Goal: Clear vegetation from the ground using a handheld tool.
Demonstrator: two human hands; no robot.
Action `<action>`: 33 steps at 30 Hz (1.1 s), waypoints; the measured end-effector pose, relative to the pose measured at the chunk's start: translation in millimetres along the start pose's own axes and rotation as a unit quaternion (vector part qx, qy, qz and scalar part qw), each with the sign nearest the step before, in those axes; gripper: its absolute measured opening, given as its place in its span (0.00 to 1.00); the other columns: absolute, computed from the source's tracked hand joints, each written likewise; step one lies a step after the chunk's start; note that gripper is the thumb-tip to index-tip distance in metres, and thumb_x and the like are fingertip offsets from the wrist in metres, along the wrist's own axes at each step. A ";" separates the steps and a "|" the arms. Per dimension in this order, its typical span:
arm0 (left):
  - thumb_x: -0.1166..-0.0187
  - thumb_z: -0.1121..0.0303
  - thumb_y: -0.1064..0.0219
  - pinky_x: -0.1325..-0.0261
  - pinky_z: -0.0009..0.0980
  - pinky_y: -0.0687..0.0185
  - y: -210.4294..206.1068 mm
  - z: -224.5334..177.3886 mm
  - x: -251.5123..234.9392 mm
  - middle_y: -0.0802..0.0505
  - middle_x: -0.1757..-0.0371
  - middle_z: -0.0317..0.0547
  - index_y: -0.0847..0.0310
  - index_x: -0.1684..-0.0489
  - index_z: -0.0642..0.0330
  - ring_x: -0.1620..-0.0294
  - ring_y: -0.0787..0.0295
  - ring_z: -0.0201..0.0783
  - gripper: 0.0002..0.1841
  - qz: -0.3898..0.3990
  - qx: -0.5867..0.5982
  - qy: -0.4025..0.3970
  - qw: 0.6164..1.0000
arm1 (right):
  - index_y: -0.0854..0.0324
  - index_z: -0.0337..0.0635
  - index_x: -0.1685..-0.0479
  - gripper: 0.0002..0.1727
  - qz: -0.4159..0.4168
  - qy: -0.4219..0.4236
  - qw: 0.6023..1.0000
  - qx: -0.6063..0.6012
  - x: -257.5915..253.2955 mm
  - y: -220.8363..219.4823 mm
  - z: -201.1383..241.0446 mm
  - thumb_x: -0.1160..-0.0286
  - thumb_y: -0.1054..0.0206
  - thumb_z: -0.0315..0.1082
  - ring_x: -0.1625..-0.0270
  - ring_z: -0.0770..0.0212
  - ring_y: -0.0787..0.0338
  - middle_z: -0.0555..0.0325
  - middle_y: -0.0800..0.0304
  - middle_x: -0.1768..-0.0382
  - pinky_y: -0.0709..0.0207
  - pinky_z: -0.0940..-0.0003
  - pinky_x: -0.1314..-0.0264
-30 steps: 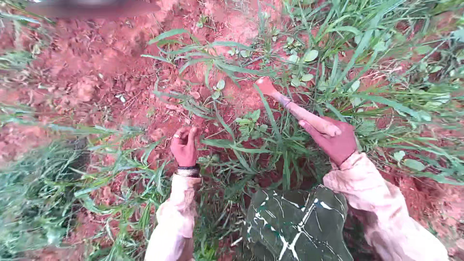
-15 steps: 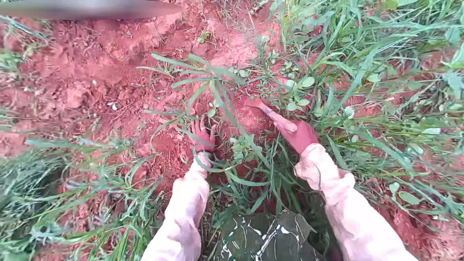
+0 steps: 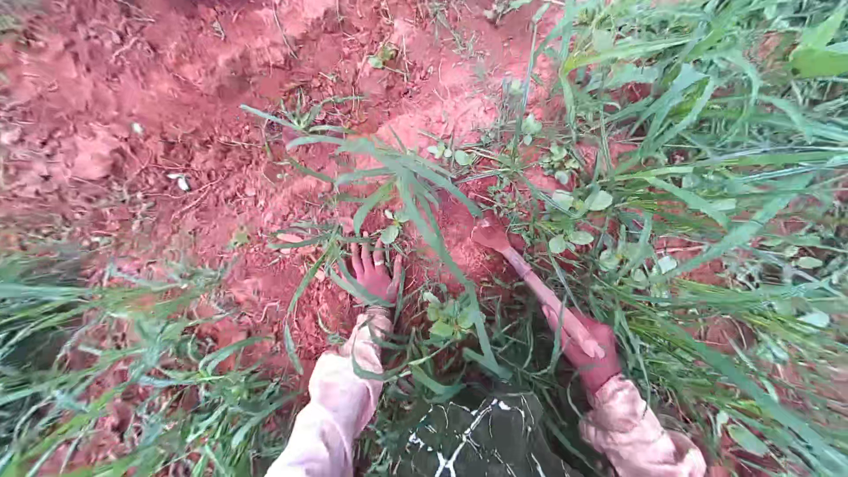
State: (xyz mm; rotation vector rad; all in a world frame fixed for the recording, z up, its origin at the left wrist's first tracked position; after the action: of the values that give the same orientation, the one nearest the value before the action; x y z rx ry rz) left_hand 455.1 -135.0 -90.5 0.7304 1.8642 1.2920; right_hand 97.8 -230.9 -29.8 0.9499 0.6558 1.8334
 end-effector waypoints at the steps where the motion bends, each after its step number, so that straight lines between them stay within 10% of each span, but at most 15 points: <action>1: 0.17 0.45 0.47 0.16 0.76 0.62 1.6 -0.6 2.6 0.19 0.22 0.71 0.19 0.27 0.67 0.16 0.32 0.75 0.34 0.018 0.003 0.008 1.000 | 0.09 0.27 0.60 0.29 0.010 -0.005 1.000 0.004 -12.2 -6.3 12.0 0.22 0.36 0.52 0.63 0.33 0.05 0.33 0.06 0.68 0.17 0.32 0.58; 5: 0.16 0.44 0.49 0.15 0.75 0.61 0.9 -3.8 -5.5 0.19 0.22 0.72 0.20 0.26 0.69 0.16 0.33 0.76 0.36 0.022 0.000 0.006 1.000 | 0.11 0.29 0.43 0.29 0.093 -0.015 0.995 -0.036 -73.9 -22.1 55.8 0.16 0.38 0.51 0.46 0.31 0.08 0.30 0.07 0.53 0.21 0.32 0.39; 11: 0.18 0.45 0.48 0.17 0.75 0.56 5.0 -5.4 -2.0 0.18 0.24 0.73 0.19 0.28 0.68 0.18 0.30 0.77 0.35 0.016 -0.007 0.002 1.000 | 0.10 0.25 0.60 0.30 0.040 -0.025 0.999 -0.006 -8.3 -7.9 1.8 0.23 0.34 0.52 0.66 0.33 0.06 0.33 0.08 0.71 0.17 0.33 0.61; 17: 0.18 0.47 0.46 0.16 0.72 0.56 4.3 -3.2 6.7 0.17 0.25 0.74 0.19 0.29 0.70 0.19 0.29 0.76 0.34 -0.002 -0.012 -0.011 1.000 | 0.16 0.29 0.35 0.29 0.139 -0.018 0.988 -0.061 -65.8 -43.4 40.7 0.14 0.40 0.50 0.36 0.36 0.10 0.32 0.09 0.43 0.24 0.37 0.28; 22: 0.17 0.46 0.49 0.17 0.73 0.55 2.8 -8.7 -4.4 0.19 0.24 0.75 0.19 0.28 0.70 0.18 0.29 0.76 0.35 -0.001 -0.020 -0.012 1.000 | 0.10 0.26 0.61 0.29 0.024 0.003 1.000 -0.018 -17.7 -16.9 -8.7 0.23 0.35 0.52 0.66 0.35 0.06 0.34 0.07 0.70 0.16 0.35 0.60; 30: 0.17 0.47 0.47 0.16 0.72 0.56 5.1 -7.1 3.0 0.16 0.26 0.71 0.16 0.31 0.68 0.20 0.26 0.74 0.33 -0.021 -0.035 -0.011 0.999 | 0.11 0.25 0.51 0.27 0.099 -0.029 0.991 -0.089 -43.9 -33.1 46.6 0.19 0.32 0.48 0.52 0.34 0.06 0.31 0.06 0.58 0.18 0.36 0.43; 33: 0.16 0.45 0.49 0.16 0.72 0.56 8.1 -8.0 0.3 0.17 0.25 0.72 0.18 0.28 0.68 0.20 0.26 0.73 0.35 -0.009 -0.028 0.003 1.000 | 0.10 0.24 0.59 0.25 0.043 -0.012 0.998 -0.050 -4.2 -29.0 10.5 0.22 0.32 0.46 0.61 0.34 0.05 0.33 0.06 0.66 0.16 0.34 0.55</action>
State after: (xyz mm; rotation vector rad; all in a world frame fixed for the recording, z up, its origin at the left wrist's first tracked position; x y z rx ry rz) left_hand 448.6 -136.2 -81.2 0.6796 1.8284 1.3301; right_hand 121.9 -222.2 -47.5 0.9450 0.5091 1.9091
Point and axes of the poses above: each hand's wrist, its own x-axis away from the middle knuckle, its own y-axis out of the back of the hand, z = x × y, the point moved 6 cm from there along -x, towards the middle knuckle
